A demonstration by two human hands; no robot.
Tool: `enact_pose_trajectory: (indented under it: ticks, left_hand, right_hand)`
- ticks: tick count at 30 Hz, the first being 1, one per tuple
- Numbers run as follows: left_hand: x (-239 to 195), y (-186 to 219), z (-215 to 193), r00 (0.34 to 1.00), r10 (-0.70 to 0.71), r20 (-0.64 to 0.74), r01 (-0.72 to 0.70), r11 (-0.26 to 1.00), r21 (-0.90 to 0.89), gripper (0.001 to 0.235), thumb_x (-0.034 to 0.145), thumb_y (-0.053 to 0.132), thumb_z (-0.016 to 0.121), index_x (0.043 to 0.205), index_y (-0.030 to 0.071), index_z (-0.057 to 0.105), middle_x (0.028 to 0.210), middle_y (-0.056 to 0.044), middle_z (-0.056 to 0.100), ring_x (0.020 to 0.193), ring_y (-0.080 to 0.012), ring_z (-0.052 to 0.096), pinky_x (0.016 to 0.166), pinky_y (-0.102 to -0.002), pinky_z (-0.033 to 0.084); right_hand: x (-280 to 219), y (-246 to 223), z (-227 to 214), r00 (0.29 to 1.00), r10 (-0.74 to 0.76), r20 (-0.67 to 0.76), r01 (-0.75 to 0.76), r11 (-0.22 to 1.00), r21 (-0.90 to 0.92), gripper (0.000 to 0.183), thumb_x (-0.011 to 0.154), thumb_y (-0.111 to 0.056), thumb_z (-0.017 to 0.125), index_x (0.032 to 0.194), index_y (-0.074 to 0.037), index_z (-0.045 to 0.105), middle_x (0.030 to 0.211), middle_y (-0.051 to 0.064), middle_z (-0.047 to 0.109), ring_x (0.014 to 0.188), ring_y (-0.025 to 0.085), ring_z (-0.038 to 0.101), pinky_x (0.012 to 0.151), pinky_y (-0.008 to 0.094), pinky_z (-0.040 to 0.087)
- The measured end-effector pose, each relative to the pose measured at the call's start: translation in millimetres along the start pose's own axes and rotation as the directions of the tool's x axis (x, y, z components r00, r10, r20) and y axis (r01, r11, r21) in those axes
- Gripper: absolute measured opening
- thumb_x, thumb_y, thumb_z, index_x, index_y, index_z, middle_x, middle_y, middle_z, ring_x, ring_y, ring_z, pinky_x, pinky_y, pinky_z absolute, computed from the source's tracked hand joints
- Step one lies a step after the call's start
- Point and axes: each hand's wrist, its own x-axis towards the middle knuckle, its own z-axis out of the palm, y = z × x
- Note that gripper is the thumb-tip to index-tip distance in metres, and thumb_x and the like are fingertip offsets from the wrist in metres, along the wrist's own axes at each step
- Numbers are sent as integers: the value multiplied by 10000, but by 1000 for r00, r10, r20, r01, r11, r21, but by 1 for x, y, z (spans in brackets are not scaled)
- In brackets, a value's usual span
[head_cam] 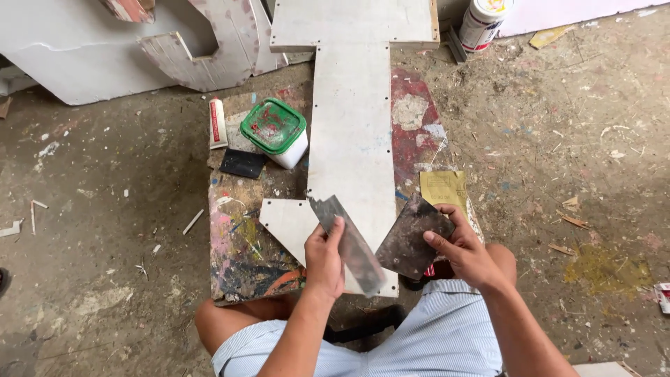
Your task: Applying and smoothing filler on the edges of a large white letter-shaped object using putty knives.
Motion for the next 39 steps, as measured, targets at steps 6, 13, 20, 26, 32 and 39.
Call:
enact_pose_trajectory:
  ticks: [6, 13, 20, 26, 32, 39]
  left_hand:
    - [-30, 26, 31, 896, 443, -37, -396, 834, 384, 354, 941, 220, 805, 670, 79, 628, 547, 3, 532, 561, -73, 442, 539, -258, 396]
    - [-6, 22, 21, 910, 395, -124, -356, 900, 253, 276, 900, 314, 771, 817, 54, 728, 690, -24, 684, 620, -110, 578, 485, -239, 481]
    - [-58, -15, 55, 924, -118, 364, -5, 947, 321, 316, 835, 339, 820, 953, 53, 754, 830, -52, 723, 727, -156, 636, 605, -304, 557]
    - [-20, 39, 39, 986, 167, -22, -159, 967, 200, 349, 863, 386, 770, 753, 93, 615, 691, -23, 568, 633, -134, 479, 585, -300, 400]
    - [-7, 33, 13, 977, 188, 99, -213, 880, 426, 373, 950, 434, 644, 855, 80, 716, 554, 27, 519, 456, -97, 424, 368, -283, 341]
    - [119, 53, -36, 624, 744, 238, -489, 133, 862, 154, 970, 279, 707, 1087, 206, 774, 982, -10, 677, 904, -279, 685, 770, -401, 558]
  right_hand:
    - [-9, -16, 20, 996, -86, -30, 86, 996, 5, 391, 1039, -147, 522, 1415, -63, 457, 663, 37, 520, 552, 90, 575, 544, 280, 590]
    - [-28, 8, -17, 779, 280, 562, 146, 789, -596, 301, 1008, -312, 527, 1230, -164, 667, 917, -32, 752, 791, 96, 666, 732, 260, 531]
    - [6, 23, 24, 894, 268, -358, -123, 917, 379, 92, 833, -206, 426, 782, -156, 483, 706, 9, 422, 589, 138, 377, 515, 279, 318]
    - [-12, 60, 44, 970, 139, 198, -92, 969, -228, 510, 979, -522, 315, 781, -138, 586, 656, 0, 516, 598, 110, 414, 533, 284, 326]
    - [0, 36, 68, 864, 251, 437, -74, 921, -383, 480, 1028, -512, 443, 764, -116, 505, 706, 0, 450, 609, 113, 445, 555, 280, 395]
    - [101, 144, 23, 959, 244, 142, -160, 885, -438, 627, 1053, -562, 510, 699, -80, 699, 633, 108, 656, 605, 241, 618, 671, 367, 488]
